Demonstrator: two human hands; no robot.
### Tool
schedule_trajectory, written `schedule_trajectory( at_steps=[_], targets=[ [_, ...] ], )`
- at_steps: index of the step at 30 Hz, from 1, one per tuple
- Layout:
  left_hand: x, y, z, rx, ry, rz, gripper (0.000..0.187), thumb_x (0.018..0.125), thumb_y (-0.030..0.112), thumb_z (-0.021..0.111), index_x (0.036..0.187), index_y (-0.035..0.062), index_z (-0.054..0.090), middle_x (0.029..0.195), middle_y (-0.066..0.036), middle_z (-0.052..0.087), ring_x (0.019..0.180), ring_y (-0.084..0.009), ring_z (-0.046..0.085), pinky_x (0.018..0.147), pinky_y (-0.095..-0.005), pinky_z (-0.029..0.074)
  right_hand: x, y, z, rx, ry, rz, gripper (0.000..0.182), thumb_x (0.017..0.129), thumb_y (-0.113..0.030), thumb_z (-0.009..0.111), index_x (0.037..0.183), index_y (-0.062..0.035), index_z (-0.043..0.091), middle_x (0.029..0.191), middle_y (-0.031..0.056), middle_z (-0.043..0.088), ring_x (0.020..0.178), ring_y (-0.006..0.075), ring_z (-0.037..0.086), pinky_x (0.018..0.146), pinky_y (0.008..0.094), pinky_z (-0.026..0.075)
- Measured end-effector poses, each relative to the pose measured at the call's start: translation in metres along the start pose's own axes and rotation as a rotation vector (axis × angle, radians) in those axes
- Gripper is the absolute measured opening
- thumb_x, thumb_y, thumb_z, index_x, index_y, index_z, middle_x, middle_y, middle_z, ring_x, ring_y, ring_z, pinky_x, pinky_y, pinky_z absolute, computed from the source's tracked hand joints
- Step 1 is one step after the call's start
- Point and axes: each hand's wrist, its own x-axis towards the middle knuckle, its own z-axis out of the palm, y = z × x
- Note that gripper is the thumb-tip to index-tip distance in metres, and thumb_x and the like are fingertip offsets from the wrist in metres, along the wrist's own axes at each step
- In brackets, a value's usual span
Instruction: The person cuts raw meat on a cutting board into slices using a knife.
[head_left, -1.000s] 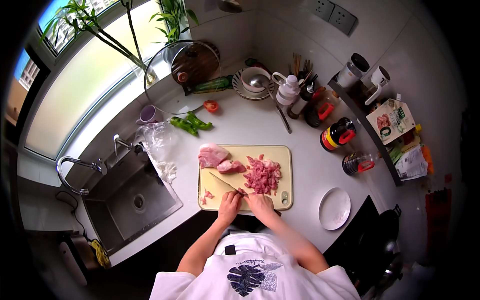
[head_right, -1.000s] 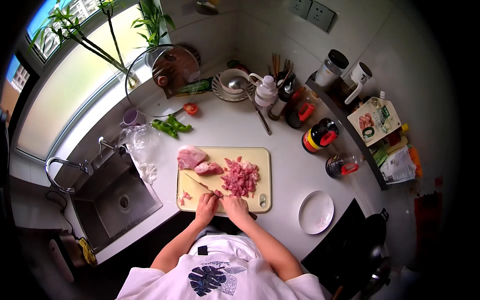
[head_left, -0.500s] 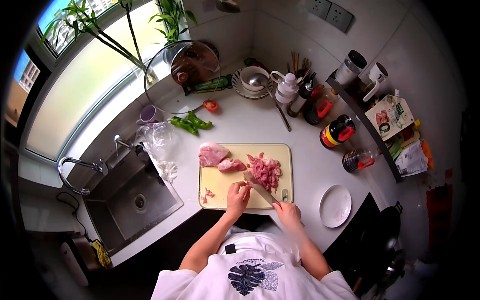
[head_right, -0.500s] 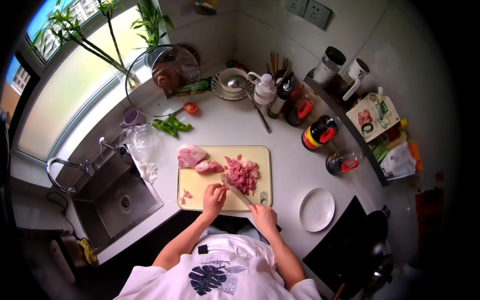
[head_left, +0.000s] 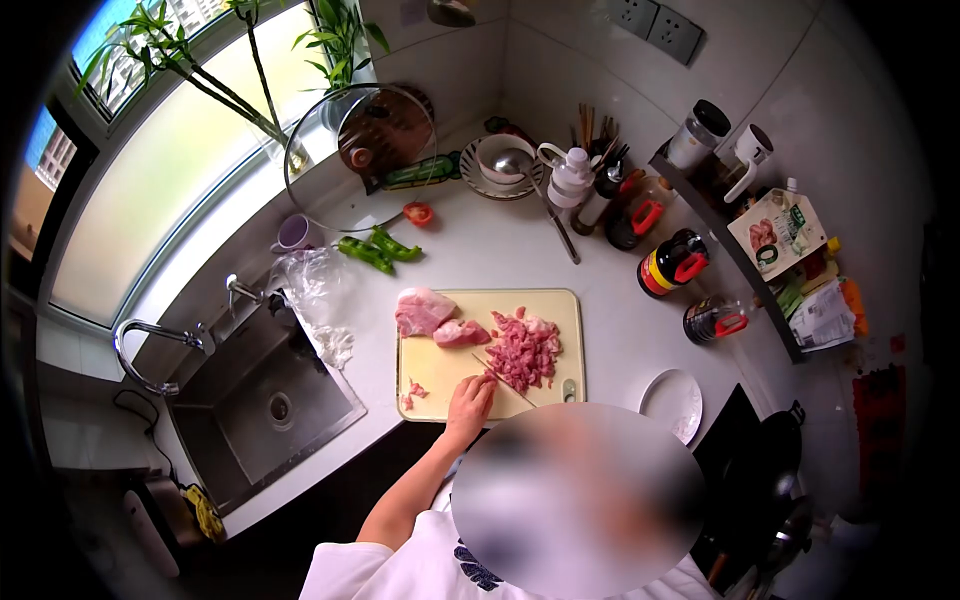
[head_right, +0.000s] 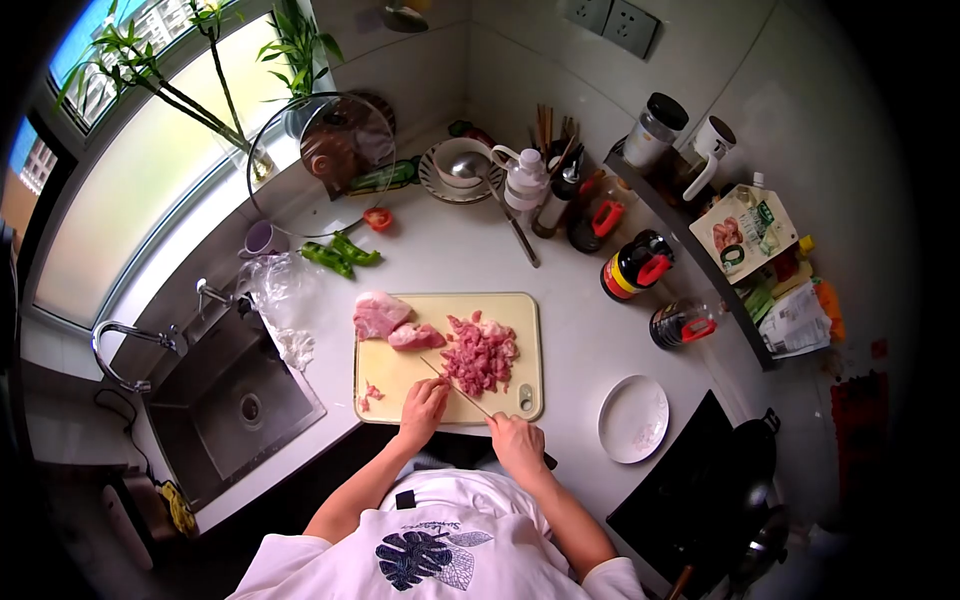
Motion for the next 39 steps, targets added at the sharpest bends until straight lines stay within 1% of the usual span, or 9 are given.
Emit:
schedule_trajectory(
  at_steps=[3,9,12,15,19,21,27,34,39],
  targets=[
    [0.003,-0.004,0.008,0.026,-0.038,0.028,0.027,0.082,0.003,0.067,0.109,0.0019,0.064,0.112,-0.01,0.063,0.105,-0.029,0.058,0.092,-0.0384,0.049,-0.012,-0.004,-0.006,-0.132,-0.088,0.024,0.03,0.097,-0.032,0.057,0.088,-0.0053,0.066,0.076,0.0203,0.067,0.07,0.0404,0.068,0.065,0.0497,0.054],
    [0.0,-0.008,0.01,0.024,-0.057,0.036,0.028,0.081,0.003,0.066,0.109,0.0012,0.065,0.111,-0.01,0.063,0.105,-0.0283,0.058,0.092,-0.0374,0.05,0.003,-0.002,0.009,-0.125,-0.189,0.06,0.029,0.097,-0.032,0.057,0.088,-0.0059,0.065,0.072,0.0197,0.067,0.072,0.0401,0.069,0.066,0.0508,0.054],
    [-0.001,-0.011,0.014,0.048,-0.064,0.06,0.026,0.08,0.002,0.066,0.106,0.001,0.065,0.111,-0.01,0.063,0.105,-0.0287,0.058,0.091,-0.0375,0.05,0.039,-0.014,0.042,-0.084,-0.154,-0.023,0.028,0.097,-0.032,0.057,0.089,-0.0065,0.065,0.07,0.0194,0.067,0.072,0.0399,0.069,0.067,0.0508,0.054],
    [-0.003,-0.015,0.017,0.039,0.022,-0.051,0.024,0.08,0.002,0.066,0.104,0.0007,0.065,0.11,-0.01,0.063,0.105,-0.0292,0.058,0.091,-0.0379,0.05,0.046,-0.017,0.047,-0.056,-0.124,-0.023,0.028,0.097,-0.032,0.057,0.087,-0.006,0.064,0.07,0.0199,0.067,0.07,0.0406,0.068,0.068,0.0509,0.054],
    [0.001,-0.009,0.011,0.026,0.019,-0.039,0.024,0.079,0.001,0.066,0.103,0.001,0.065,0.109,-0.011,0.063,0.103,-0.0299,0.058,0.09,-0.0385,0.051,0.005,0.019,0.028,-0.088,-0.117,-0.032,0.028,0.097,-0.031,0.057,0.088,-0.0054,0.063,0.071,0.02,0.067,0.069,0.0411,0.068,0.067,0.0513,0.054],
    [0.0,-0.008,0.01,0.014,0.027,-0.034,0.024,0.079,0.001,0.066,0.103,0.0011,0.065,0.108,-0.011,0.063,0.103,-0.03,0.059,0.09,-0.0386,0.051,-0.008,0.028,0.016,-0.128,-0.195,0.052,0.028,0.097,-0.031,0.057,0.088,-0.0051,0.063,0.071,0.0195,0.067,0.07,0.0407,0.069,0.066,0.0517,0.054],
    [-0.001,-0.01,0.011,0.025,-0.009,-0.009,0.025,0.078,0.0,0.066,0.103,0.0013,0.065,0.109,-0.011,0.063,0.102,-0.0294,0.058,0.089,-0.0379,0.051,0.032,-0.002,0.052,-0.135,-0.118,-0.029,0.029,0.095,-0.034,0.061,0.086,-0.007,0.066,0.071,0.0192,0.067,0.071,0.038,0.069,0.065,0.0506,0.054],
    [-0.003,-0.006,0.003,0.039,-0.025,0.015,0.034,0.077,0.001,0.066,0.111,0.0022,0.066,0.111,-0.009,0.064,0.104,-0.0276,0.059,0.092,-0.037,0.051,0.01,0.018,0.014,-0.083,-0.133,0.06,0.034,0.096,-0.034,0.058,0.083,-0.0046,0.069,0.073,0.0232,0.067,0.073,0.0414,0.069,0.065,0.0529,0.054],
    [-0.004,-0.009,0.003,0.036,-0.037,0.026,0.035,0.078,0.002,0.066,0.112,0.0038,0.066,0.111,-0.008,0.064,0.105,-0.0265,0.06,0.092,-0.0367,0.051,-0.012,0.03,-0.007,0.017,-0.116,0.149,0.03,0.095,-0.032,0.06,0.086,-0.0037,0.068,0.077,0.0218,0.068,0.076,0.0434,0.067,0.067,0.0519,0.053]
  ],
)
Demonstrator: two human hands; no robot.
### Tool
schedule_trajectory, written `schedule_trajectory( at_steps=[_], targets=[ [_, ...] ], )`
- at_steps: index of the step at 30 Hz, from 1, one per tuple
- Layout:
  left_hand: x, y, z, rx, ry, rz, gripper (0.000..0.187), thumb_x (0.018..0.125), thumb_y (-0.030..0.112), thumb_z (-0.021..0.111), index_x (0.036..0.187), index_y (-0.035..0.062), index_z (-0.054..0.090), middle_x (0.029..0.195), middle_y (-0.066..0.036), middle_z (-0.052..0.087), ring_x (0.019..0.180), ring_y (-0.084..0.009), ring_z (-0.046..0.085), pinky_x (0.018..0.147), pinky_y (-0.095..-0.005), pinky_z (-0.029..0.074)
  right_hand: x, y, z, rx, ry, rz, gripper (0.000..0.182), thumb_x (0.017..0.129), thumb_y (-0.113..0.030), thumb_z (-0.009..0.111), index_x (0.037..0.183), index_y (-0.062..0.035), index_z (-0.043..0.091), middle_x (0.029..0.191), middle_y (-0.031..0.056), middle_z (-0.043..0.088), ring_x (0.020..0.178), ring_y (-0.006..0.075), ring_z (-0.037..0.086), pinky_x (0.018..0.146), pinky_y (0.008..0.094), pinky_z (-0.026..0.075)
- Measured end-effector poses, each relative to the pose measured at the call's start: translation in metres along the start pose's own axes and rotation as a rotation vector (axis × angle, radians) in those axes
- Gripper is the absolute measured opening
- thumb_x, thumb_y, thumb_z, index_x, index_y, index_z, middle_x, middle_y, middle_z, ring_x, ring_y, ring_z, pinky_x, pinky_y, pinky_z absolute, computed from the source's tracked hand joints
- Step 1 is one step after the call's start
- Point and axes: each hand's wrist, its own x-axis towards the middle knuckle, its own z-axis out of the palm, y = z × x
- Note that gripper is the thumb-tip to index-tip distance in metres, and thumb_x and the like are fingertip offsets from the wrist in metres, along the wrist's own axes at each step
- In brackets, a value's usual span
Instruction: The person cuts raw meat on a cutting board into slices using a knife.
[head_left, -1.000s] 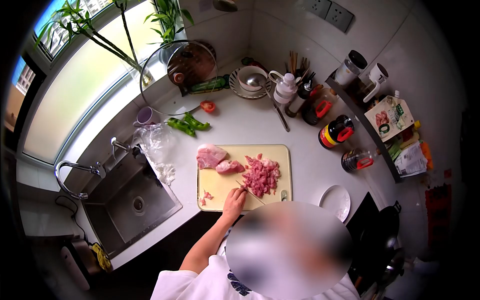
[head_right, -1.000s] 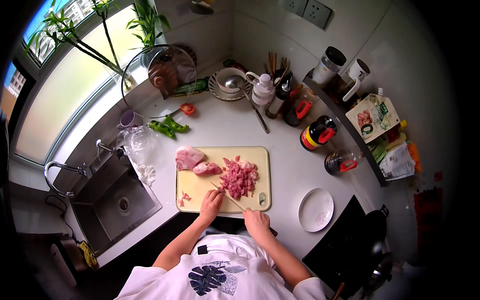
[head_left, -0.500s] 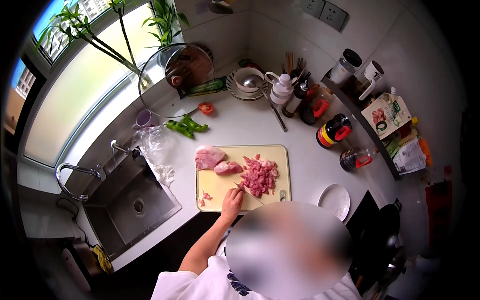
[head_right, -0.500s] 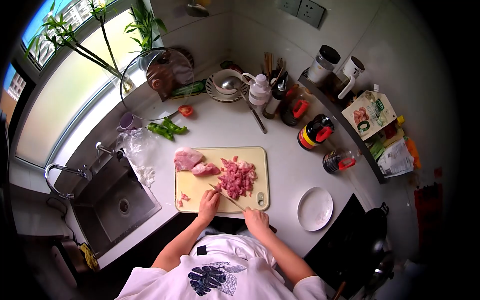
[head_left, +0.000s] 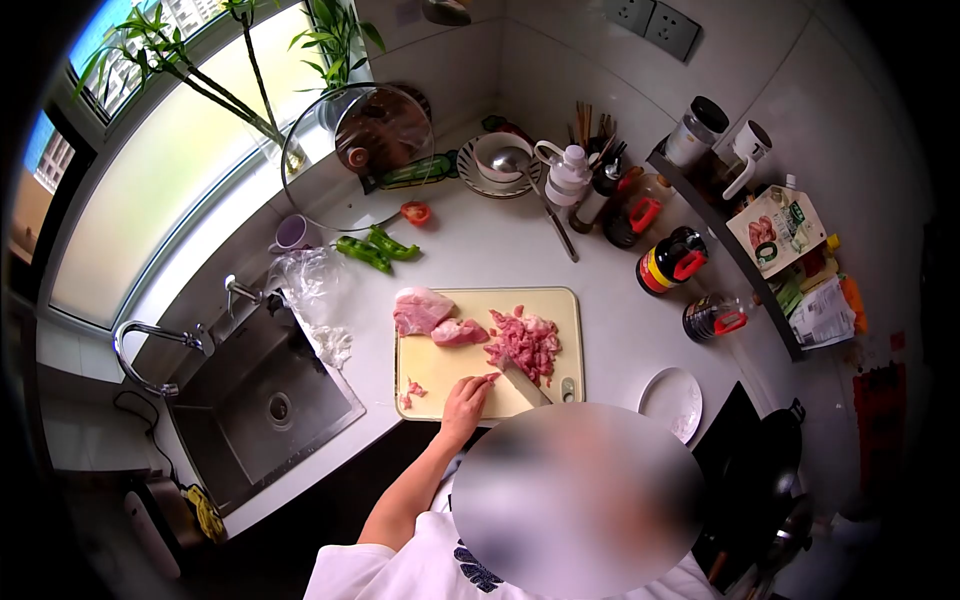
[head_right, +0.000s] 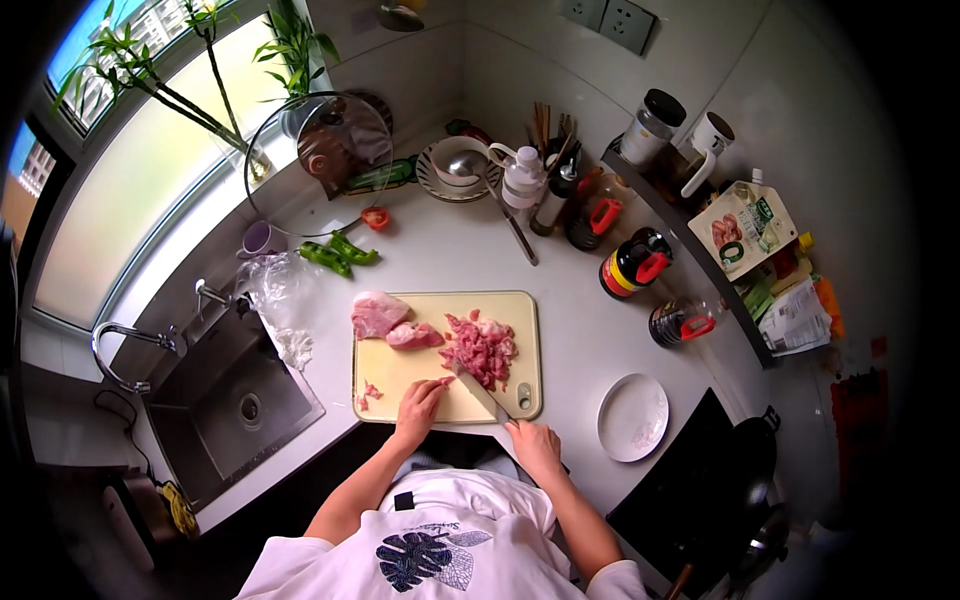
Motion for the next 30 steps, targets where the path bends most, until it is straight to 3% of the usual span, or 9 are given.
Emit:
schedule_trajectory(
  at_steps=[10,12,19,21,30],
  targets=[
    [-0.005,-0.002,0.004,0.008,0.013,-0.028,0.027,0.082,0.003,0.067,0.107,0.0042,0.061,0.108,-0.011,0.06,0.104,-0.0308,0.058,0.09,-0.0401,0.049,0.004,-0.026,-0.003,0.086,0.141,-0.069,0.029,0.097,-0.029,0.058,0.085,-0.0039,0.067,0.077,0.0202,0.067,0.073,0.0409,0.066,0.065,0.0516,0.051],
    [-0.005,-0.004,0.007,0.011,0.044,-0.045,0.027,0.083,0.003,0.067,0.108,0.0042,0.06,0.109,-0.012,0.059,0.104,-0.0322,0.057,0.09,-0.0416,0.049,-0.002,-0.021,-0.006,-0.083,0.055,-0.091,0.029,0.097,-0.03,0.059,0.085,-0.0043,0.067,0.077,0.0197,0.067,0.073,0.0405,0.067,0.064,0.0514,0.051],
    [-0.008,-0.006,0.01,-0.016,0.064,-0.059,0.03,0.083,0.005,0.068,0.111,0.0034,0.057,0.112,-0.014,0.058,0.106,-0.0338,0.057,0.092,-0.0433,0.047,-0.006,-0.022,-0.019,-0.043,0.037,-0.005,0.03,0.097,-0.033,0.057,0.092,-0.0046,0.068,0.082,0.0199,0.068,0.077,0.0403,0.068,0.071,0.0508,0.053],
    [-0.006,-0.007,0.01,-0.014,0.046,-0.041,0.031,0.083,0.005,0.068,0.112,0.0032,0.057,0.113,-0.014,0.058,0.107,-0.0337,0.057,0.092,-0.043,0.047,-0.001,-0.018,-0.013,-0.088,0.014,-0.108,0.033,0.097,-0.034,0.057,0.087,-0.004,0.066,0.077,0.0197,0.068,0.07,0.0408,0.068,0.065,0.0514,0.054],
    [-0.001,-0.004,0.005,-0.002,-0.011,-0.016,0.023,0.083,0.006,0.066,0.105,0.002,0.064,0.111,-0.01,0.063,0.106,-0.0284,0.058,0.092,-0.0385,0.049,0.034,-0.025,0.03,-0.123,-0.105,-0.179,0.031,0.096,-0.033,0.058,0.087,-0.0046,0.065,0.07,0.0213,0.067,0.071,0.0405,0.069,0.066,0.052,0.054]
  ],
)
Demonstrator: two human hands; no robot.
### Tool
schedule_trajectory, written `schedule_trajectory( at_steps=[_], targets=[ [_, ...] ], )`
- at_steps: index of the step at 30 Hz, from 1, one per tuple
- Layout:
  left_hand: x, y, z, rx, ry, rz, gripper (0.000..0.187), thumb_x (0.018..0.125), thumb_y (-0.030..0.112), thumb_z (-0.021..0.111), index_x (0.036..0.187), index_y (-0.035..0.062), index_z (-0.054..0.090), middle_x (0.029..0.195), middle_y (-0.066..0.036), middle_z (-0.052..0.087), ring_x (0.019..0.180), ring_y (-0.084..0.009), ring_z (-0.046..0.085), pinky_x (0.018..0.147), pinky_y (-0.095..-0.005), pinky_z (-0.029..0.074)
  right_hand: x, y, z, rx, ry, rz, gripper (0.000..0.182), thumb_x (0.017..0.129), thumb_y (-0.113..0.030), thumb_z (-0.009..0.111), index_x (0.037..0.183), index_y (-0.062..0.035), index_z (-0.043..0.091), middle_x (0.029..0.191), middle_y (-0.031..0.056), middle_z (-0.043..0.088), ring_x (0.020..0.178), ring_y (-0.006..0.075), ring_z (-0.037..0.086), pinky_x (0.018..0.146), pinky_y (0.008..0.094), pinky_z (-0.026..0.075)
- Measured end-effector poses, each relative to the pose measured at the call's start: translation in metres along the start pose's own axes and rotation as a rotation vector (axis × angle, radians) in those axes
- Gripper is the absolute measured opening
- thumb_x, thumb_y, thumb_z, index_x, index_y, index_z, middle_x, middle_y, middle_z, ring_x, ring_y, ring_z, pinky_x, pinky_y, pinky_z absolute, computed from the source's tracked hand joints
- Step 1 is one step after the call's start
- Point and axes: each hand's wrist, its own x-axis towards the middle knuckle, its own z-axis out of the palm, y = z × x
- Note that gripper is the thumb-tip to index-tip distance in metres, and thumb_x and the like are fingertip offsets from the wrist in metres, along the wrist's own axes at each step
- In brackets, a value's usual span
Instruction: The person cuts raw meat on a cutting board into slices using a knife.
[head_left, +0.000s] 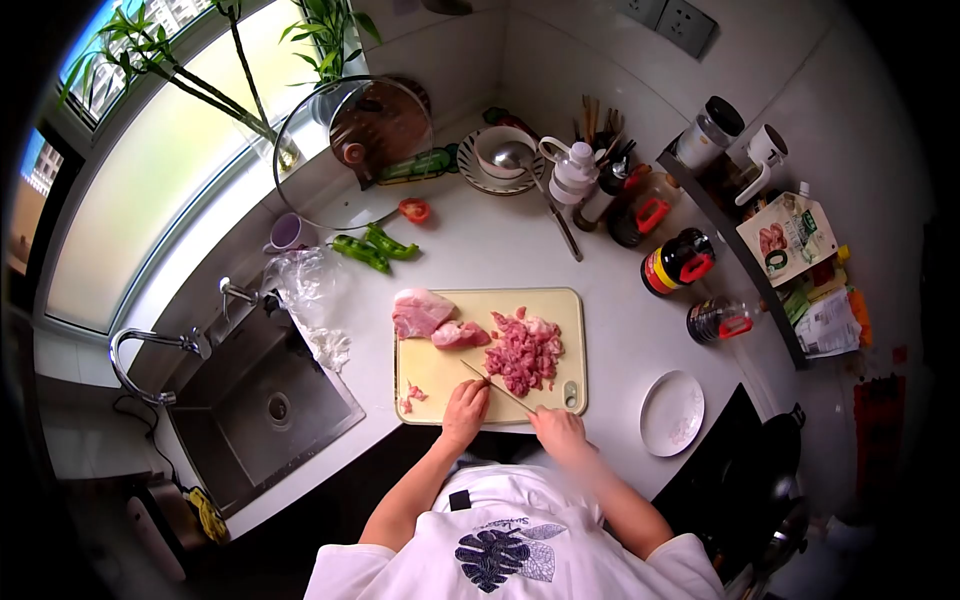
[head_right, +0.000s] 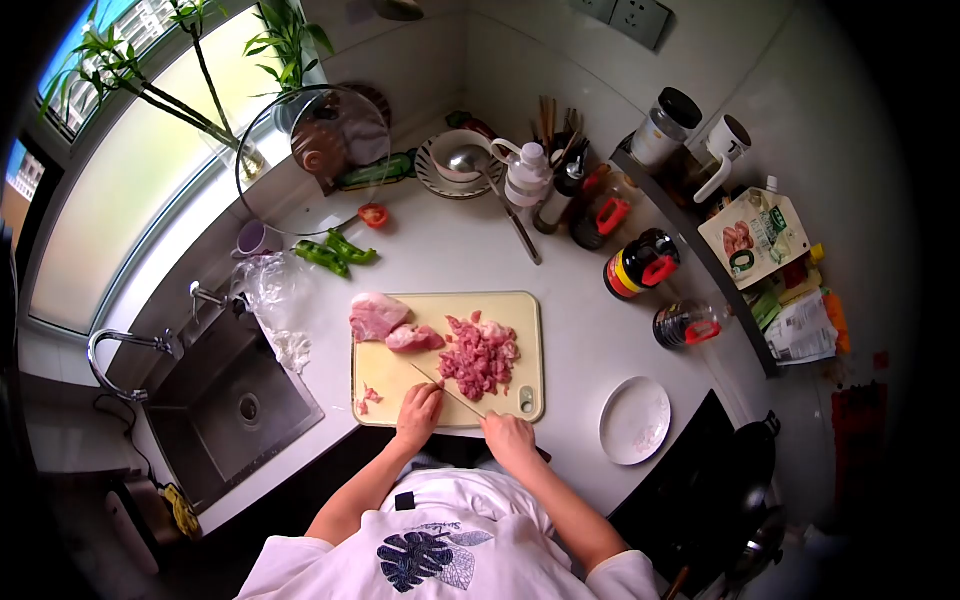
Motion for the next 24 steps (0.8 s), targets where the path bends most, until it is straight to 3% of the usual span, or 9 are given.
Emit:
schedule_trajectory(
  at_steps=[6,16,24],
  targets=[
    [0.001,0.0,0.0,0.02,0.011,0.012,0.025,0.08,0.005,0.067,0.105,0.0023,0.064,0.111,-0.009,0.063,0.105,-0.0282,0.059,0.091,-0.0377,0.05,0.023,-0.025,0.007,0.03,0.08,0.003,0.032,0.096,-0.033,0.059,0.085,-0.0038,0.066,0.07,0.0213,0.067,0.069,0.0399,0.069,0.064,0.0514,0.054],
    [-0.014,0.006,-0.024,-0.06,0.007,0.074,0.029,0.076,0.003,0.072,0.104,0.0066,0.067,0.105,-0.009,0.064,0.1,-0.0298,0.06,0.085,-0.0401,0.051,-0.044,0.01,-0.049,0.081,0.085,0.166,0.036,0.095,-0.036,0.06,0.08,-0.0041,0.066,0.073,0.0209,0.067,0.073,0.0427,0.066,0.068,0.0513,0.052],
    [-0.001,-0.001,-0.005,-0.061,0.104,-0.007,0.023,0.079,0.003,0.071,0.102,0.0029,0.066,0.104,-0.01,0.064,0.096,-0.0304,0.061,0.084,-0.0399,0.051,-0.041,0.003,-0.034,-0.04,0.079,0.042,0.035,0.096,-0.036,0.058,0.081,-0.0043,0.066,0.069,0.0203,0.066,0.067,0.0415,0.067,0.062,0.0522,0.053]
  ],
)
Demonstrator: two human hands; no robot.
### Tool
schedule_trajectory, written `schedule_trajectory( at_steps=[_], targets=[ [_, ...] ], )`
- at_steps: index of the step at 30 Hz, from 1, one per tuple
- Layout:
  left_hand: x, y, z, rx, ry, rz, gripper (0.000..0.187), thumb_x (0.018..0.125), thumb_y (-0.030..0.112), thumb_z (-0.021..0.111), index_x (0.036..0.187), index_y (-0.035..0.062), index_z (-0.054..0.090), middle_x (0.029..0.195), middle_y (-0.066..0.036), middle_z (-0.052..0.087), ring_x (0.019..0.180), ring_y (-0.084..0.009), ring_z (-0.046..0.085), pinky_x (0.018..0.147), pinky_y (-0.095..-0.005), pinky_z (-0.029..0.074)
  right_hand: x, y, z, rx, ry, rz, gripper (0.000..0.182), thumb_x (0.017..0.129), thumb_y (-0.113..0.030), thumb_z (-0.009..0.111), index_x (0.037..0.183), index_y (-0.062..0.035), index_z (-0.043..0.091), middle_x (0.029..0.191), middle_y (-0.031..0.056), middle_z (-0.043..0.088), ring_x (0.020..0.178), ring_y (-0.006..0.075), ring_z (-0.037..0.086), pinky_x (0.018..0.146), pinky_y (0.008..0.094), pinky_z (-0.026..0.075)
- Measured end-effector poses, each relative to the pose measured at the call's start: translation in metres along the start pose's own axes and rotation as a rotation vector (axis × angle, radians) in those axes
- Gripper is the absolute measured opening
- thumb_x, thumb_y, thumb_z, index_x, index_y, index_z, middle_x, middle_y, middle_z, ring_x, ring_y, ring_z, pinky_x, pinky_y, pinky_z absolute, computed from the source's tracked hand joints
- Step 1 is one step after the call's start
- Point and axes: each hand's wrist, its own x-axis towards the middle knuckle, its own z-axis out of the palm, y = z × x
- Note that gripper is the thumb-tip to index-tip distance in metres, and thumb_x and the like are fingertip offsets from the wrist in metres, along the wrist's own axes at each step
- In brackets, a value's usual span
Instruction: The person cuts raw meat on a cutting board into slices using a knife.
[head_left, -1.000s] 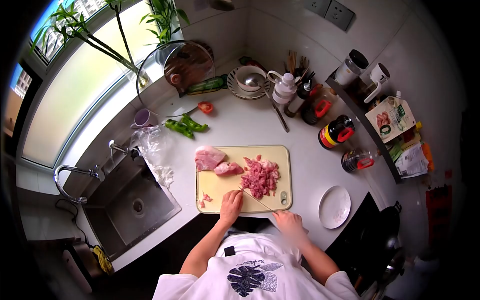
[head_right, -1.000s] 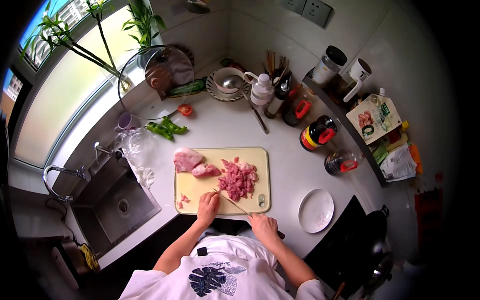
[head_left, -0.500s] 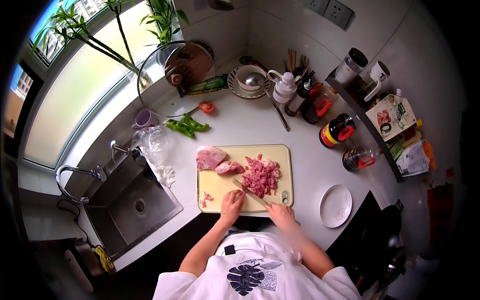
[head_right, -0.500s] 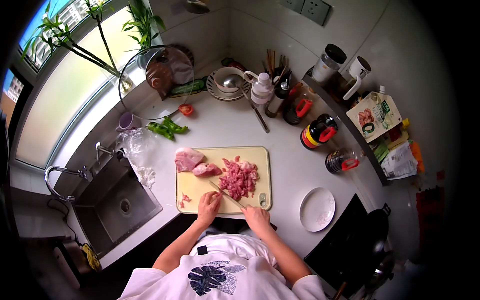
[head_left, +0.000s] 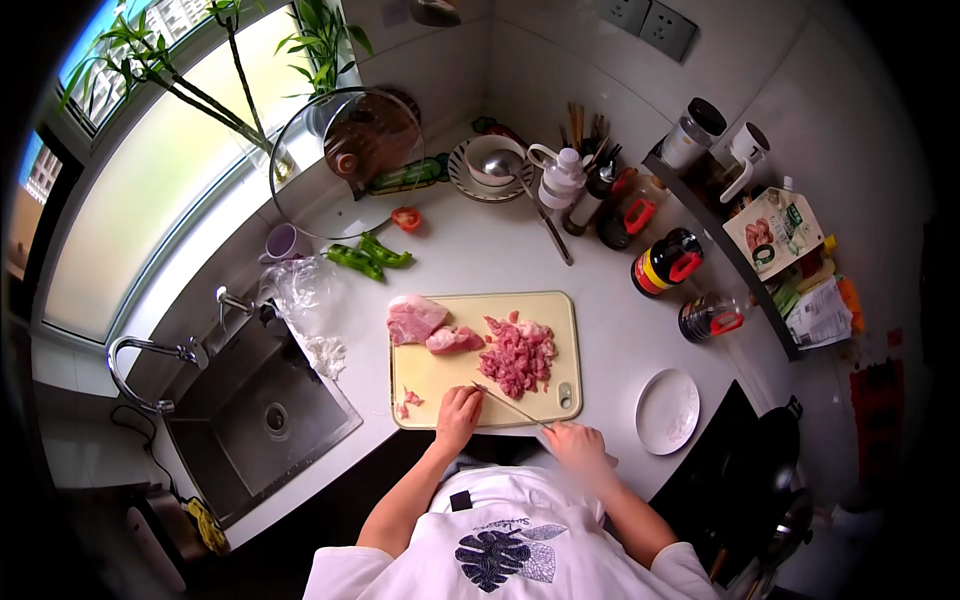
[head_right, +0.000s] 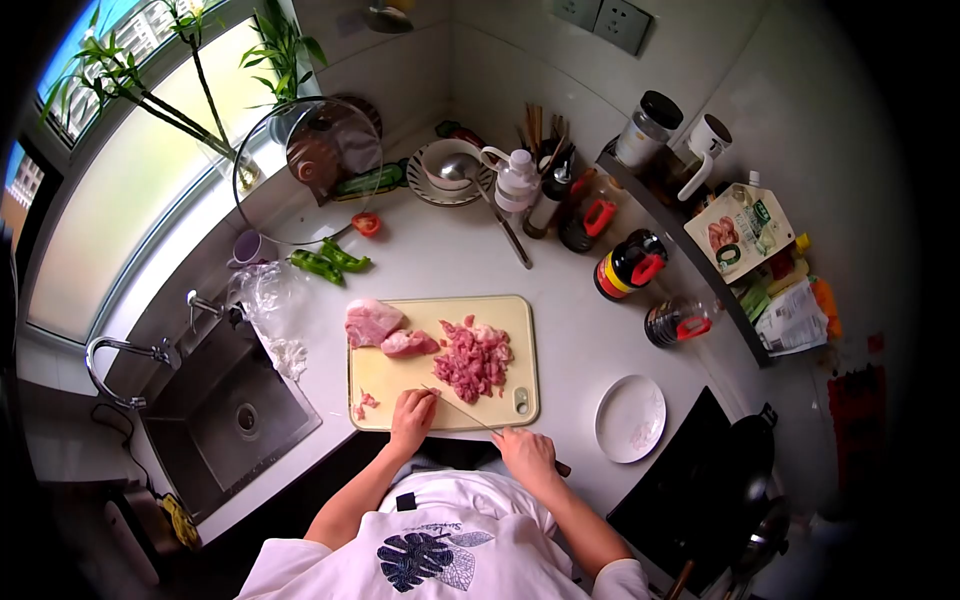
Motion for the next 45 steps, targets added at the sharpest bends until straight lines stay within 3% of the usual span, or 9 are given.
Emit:
schedule_trajectory(
  at_steps=[4,15,24,27,32,35,37,41,45],
  targets=[
    [-0.002,-0.003,0.001,0.022,-0.033,0.016,0.021,0.08,0.004,0.07,0.101,0.0033,0.066,0.104,-0.01,0.064,0.097,-0.0296,0.06,0.085,-0.0387,0.052,0.016,-0.002,0.015,0.018,-0.122,0.017,0.032,0.096,-0.035,0.059,0.086,-0.0059,0.067,0.075,0.0189,0.068,0.072,0.0396,0.069,0.068,0.0506,0.054],
    [0.002,0.003,-0.01,0.051,-0.066,0.026,0.021,0.078,0.003,0.069,0.098,0.0036,0.066,0.104,-0.009,0.064,0.097,-0.0283,0.06,0.084,-0.0382,0.052,0.048,-0.013,0.043,0.182,0.013,0.001,0.036,0.095,-0.037,0.06,0.081,-0.0046,0.067,0.072,0.0212,0.067,0.072,0.041,0.067,0.066,0.0506,0.053],
    [0.052,0.013,0.02,0.089,-0.033,-0.236,0.014,0.078,0.01,0.072,0.087,0.0079,0.062,0.093,-0.01,0.059,0.092,-0.032,0.055,0.081,-0.0428,0.045,0.003,0.02,-0.009,0.276,0.181,0.166,0.033,0.096,-0.034,0.06,0.084,-0.0047,0.069,0.078,0.0206,0.067,0.074,0.0415,0.066,0.067,0.05,0.05],
    [0.054,-0.003,0.003,0.04,-0.096,-0.163,0.014,0.079,0.009,0.072,0.093,0.0093,0.071,0.096,-0.007,0.064,0.096,-0.0288,0.056,0.084,-0.0413,0.045,-0.006,0.033,-0.016,0.213,0.145,0.098,0.03,0.096,-0.033,0.059,0.087,-0.0055,0.069,0.08,0.019,0.068,0.075,0.0398,0.066,0.068,0.049,0.051],
    [0.06,-0.029,-0.03,0.179,0.119,-0.309,0.037,0.081,0.008,0.071,0.117,0.0086,0.063,0.111,-0.013,0.06,0.101,-0.0343,0.055,0.09,-0.0437,0.044,-0.004,0.045,0.034,-0.012,0.071,-0.188,0.03,0.093,-0.036,0.062,0.084,-0.0082,0.067,0.074,0.0139,0.068,0.067,0.0349,0.069,0.062,0.0473,0.055],
    [0.073,-0.043,-0.039,0.305,0.132,-0.312,0.037,0.076,0.012,0.077,0.107,0.0041,0.058,0.106,-0.015,0.058,0.102,-0.0357,0.054,0.091,-0.046,0.043,0.009,0.038,0.044,-0.086,0.084,-0.261,0.028,0.094,-0.035,0.062,0.083,-0.0092,0.067,0.071,0.0128,0.067,0.065,0.0336,0.069,0.059,0.0462,0.055],
    [0.078,-0.045,-0.038,0.288,0.107,-0.345,0.038,0.074,0.013,0.079,0.105,0.0041,0.057,0.105,-0.015,0.058,0.101,-0.0358,0.053,0.09,-0.0464,0.043,0.019,0.02,0.017,-0.069,0.13,-0.078,0.028,0.094,-0.035,0.062,0.083,-0.0092,0.067,0.07,0.0133,0.067,0.064,0.0344,0.069,0.058,0.0459,0.055],
    [0.077,-0.042,-0.021,0.186,0.005,-0.543,0.043,0.071,0.014,0.082,0.103,0.0046,0.056,0.103,-0.015,0.058,0.099,-0.0358,0.053,0.088,-0.0467,0.043,0.045,0.024,0.01,-0.06,0.187,-0.075,0.029,0.094,-0.035,0.061,0.083,-0.0085,0.067,0.07,0.0145,0.067,0.065,0.0354,0.069,0.059,0.0461,0.055],
    [0.065,-0.039,-0.009,0.284,0.12,-0.472,0.045,0.07,0.014,0.082,0.105,0.0055,0.055,0.103,-0.015,0.058,0.098,-0.0362,0.053,0.088,-0.047,0.043,0.061,0.022,0.01,-0.016,0.12,0.037,0.031,0.096,-0.035,0.06,0.085,-0.0069,0.068,0.071,0.0187,0.068,0.07,0.0384,0.069,0.063,0.0488,0.055]
  ],
)
